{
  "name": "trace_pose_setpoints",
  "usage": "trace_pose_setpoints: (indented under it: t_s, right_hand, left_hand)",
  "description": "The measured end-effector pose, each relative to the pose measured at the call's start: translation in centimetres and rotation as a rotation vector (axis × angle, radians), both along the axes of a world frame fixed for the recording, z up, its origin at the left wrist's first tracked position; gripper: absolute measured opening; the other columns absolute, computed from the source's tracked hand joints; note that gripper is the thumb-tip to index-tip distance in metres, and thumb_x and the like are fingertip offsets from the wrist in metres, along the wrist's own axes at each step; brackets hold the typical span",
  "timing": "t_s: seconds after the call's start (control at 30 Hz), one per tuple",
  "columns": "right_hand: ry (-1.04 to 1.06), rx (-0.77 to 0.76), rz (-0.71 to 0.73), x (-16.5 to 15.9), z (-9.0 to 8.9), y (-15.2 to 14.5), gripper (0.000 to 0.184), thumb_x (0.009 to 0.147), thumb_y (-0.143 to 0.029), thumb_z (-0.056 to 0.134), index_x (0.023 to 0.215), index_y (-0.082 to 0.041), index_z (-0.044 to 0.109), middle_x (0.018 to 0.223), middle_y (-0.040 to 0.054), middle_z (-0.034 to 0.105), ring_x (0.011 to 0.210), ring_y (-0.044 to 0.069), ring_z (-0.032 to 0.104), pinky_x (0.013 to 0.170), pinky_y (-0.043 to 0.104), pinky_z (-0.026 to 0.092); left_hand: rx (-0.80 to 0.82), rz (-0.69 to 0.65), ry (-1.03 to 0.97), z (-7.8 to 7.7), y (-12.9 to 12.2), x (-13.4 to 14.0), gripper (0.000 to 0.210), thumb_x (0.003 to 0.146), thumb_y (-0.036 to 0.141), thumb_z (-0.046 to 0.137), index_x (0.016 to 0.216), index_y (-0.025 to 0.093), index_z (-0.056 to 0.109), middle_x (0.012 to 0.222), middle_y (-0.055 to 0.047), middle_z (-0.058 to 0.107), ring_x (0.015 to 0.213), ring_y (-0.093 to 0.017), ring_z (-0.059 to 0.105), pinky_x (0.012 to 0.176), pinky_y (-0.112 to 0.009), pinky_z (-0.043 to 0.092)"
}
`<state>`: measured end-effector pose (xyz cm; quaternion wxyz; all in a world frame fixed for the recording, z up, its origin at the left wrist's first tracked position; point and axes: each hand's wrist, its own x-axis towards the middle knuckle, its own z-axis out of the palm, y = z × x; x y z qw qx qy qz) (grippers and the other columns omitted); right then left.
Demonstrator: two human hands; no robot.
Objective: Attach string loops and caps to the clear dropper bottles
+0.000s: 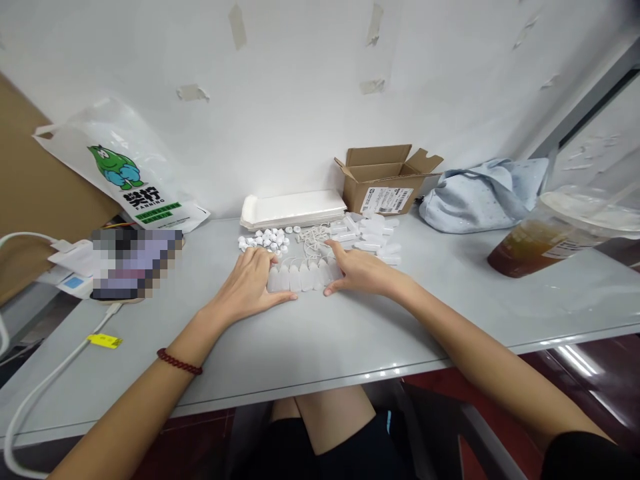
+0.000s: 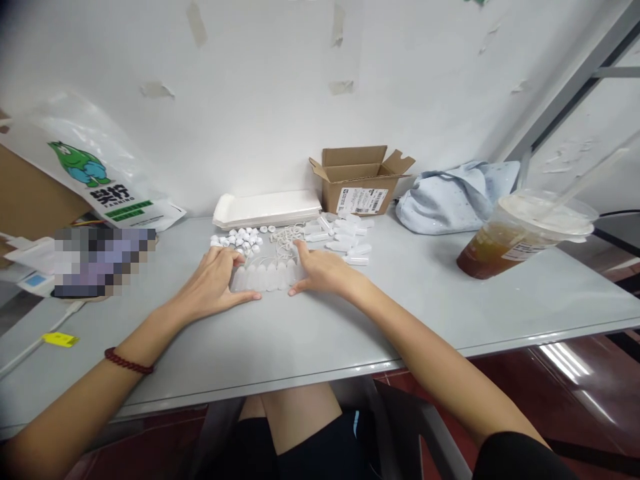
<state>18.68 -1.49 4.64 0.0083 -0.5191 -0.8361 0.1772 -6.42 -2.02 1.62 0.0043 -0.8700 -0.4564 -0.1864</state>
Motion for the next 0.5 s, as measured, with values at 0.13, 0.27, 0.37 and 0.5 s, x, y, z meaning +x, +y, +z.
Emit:
trace_pose_setpoints:
  t_s: [0.13,0.27,0.37,0.5]
  right_hand:
    - [-0.038,0.052,0.008,-0.1,-0.5,-0.1,0.094,0.075,-0.059,0.064,0.144,-0.011,0.022,0.099,0.0194,0.066,0.091,0.036,0.063,0.067,0.032,0.04]
    - [-0.062,0.081,0.013,-0.2,-0.8,-0.1,0.094,0.077,-0.061,0.061,0.145,-0.01,0.021,0.104,0.0222,0.065,0.092,0.038,0.064,0.067,0.033,0.04]
    - [-0.07,0.092,0.013,-0.3,-0.8,-0.2,0.094,0.079,-0.062,0.058,0.145,-0.008,0.02,0.108,0.0237,0.064,0.094,0.039,0.064,0.069,0.034,0.041]
    - [-0.081,0.099,0.006,-0.6,-0.6,-0.5,0.093,0.08,-0.063,0.056,0.146,-0.007,0.019,0.114,0.0251,0.062,0.095,0.04,0.064,0.07,0.035,0.041]
  left_hand:
    - [0.043,-0.008,0.013,-0.1,0.2,0.2,0.06,0.069,0.067,0.063,0.097,0.018,0.044,0.095,-0.008,0.049,0.093,-0.028,0.046,0.08,-0.043,0.045]
    - [0.063,-0.022,0.004,-0.2,0.3,0.4,0.059,0.069,0.067,0.063,0.095,0.017,0.043,0.093,-0.008,0.05,0.09,-0.027,0.046,0.078,-0.042,0.046]
    - [0.07,-0.025,0.0,-0.2,0.1,0.5,0.059,0.069,0.066,0.065,0.095,0.017,0.043,0.093,-0.008,0.05,0.09,-0.027,0.046,0.077,-0.042,0.046]
    - [0.093,-0.039,0.006,-0.2,-0.2,1.1,0.061,0.067,0.066,0.066,0.095,0.016,0.044,0.093,-0.009,0.051,0.089,-0.027,0.046,0.076,-0.042,0.046]
